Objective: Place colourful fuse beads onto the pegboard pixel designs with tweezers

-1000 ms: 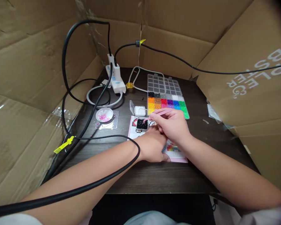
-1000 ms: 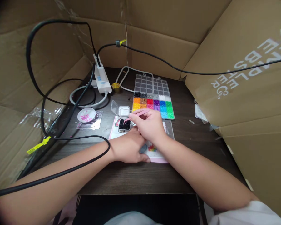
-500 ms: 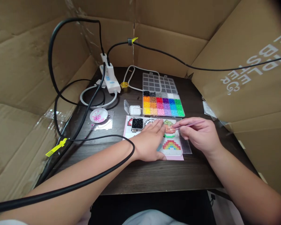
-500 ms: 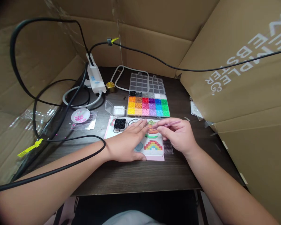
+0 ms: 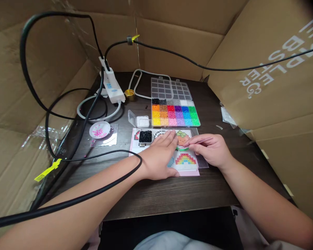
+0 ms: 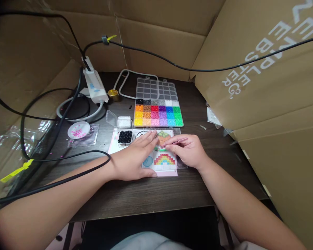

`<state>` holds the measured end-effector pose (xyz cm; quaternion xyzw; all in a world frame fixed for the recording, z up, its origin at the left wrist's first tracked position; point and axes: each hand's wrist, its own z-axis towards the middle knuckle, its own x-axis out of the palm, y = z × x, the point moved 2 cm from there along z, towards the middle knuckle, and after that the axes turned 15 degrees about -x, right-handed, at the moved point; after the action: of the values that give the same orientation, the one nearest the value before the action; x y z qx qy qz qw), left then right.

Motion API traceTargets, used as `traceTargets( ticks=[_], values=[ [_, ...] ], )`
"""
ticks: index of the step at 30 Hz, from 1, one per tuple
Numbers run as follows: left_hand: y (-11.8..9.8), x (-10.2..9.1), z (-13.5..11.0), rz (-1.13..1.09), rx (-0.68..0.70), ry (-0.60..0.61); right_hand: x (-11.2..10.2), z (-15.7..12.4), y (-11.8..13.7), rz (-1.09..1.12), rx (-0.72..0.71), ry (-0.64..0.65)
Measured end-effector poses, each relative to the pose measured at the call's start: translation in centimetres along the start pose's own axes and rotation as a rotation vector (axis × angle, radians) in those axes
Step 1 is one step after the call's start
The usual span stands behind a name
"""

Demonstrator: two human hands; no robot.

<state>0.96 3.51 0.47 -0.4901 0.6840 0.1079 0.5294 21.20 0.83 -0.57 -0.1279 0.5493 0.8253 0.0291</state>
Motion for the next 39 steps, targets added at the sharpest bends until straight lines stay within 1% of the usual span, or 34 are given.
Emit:
traceTargets(
  ticks=[10,17,23,31,34,37,39],
  values=[
    [0.2,0.1,-0.1,-0.01,0.002,-0.003,0.1,0.0,0.0,-0.025,-0.004,-0.006],
    [-0.1,0.0,0.0,0.01,-0.006,0.007,0.1,-0.1,-0.2,-0.063,0.005,0.007],
    [0.0,0.0,-0.1,-0.024,0.011,-0.01,0.0,-0.2,-0.4,-0.062,0.01,0.003],
    [0.1,0.1,0.0,-0.01,0.011,-0.012,-0.2,-0.4,-0.6,0.007,0.054,-0.044],
    [0.0,0.1,-0.1,-0.016,0.009,-0.011,-0.5,-0.3,-0.5,0.07,0.042,-0.094],
    [0.0,0.1,-0.3,-0.024,0.017,-0.015,-0.3,0.7,0.3,0.161,-0.004,-0.179],
    [0.0,0.1,-0.3,-0.031,0.026,-0.028,0.5,1.9,1.3,0.202,-0.025,-0.209]
  ],
)
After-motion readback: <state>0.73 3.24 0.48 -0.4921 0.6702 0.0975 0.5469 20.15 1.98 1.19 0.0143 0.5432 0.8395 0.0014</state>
